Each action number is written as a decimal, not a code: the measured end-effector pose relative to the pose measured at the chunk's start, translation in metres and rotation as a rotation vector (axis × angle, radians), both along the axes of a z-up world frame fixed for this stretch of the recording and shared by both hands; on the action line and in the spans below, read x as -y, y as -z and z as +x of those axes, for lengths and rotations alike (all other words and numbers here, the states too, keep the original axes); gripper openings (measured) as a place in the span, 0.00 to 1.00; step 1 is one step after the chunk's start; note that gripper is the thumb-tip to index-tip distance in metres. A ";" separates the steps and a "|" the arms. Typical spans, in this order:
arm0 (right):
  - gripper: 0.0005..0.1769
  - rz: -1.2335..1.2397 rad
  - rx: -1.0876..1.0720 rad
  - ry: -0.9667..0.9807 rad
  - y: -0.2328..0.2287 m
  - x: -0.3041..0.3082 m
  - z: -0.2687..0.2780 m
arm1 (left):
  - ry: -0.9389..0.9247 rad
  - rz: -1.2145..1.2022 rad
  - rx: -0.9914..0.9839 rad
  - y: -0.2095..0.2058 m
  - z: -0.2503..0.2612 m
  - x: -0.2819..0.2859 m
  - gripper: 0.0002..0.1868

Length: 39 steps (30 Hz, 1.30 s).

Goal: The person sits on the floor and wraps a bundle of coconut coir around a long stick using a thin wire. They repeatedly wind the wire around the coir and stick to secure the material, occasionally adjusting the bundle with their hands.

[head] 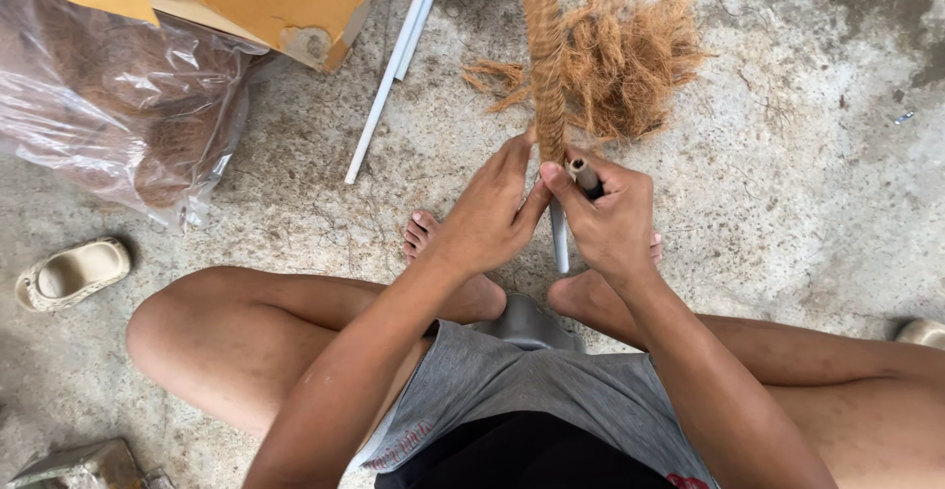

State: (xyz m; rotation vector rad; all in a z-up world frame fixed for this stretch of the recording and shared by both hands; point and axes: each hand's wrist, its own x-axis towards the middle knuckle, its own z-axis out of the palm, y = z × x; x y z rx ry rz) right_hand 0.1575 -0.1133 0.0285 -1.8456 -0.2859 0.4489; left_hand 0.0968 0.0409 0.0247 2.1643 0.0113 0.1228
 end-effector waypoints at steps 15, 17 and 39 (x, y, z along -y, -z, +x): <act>0.16 0.006 -0.489 -0.466 -0.005 0.034 0.019 | 0.651 0.951 0.428 -0.056 0.014 -0.047 0.12; 0.21 0.009 -0.526 -0.541 -0.003 0.041 0.020 | 0.728 0.884 0.346 -0.050 0.012 -0.047 0.17; 0.17 -0.703 0.000 -0.639 -0.048 -0.006 0.041 | 0.577 0.787 -0.068 -0.007 -0.004 -0.022 0.15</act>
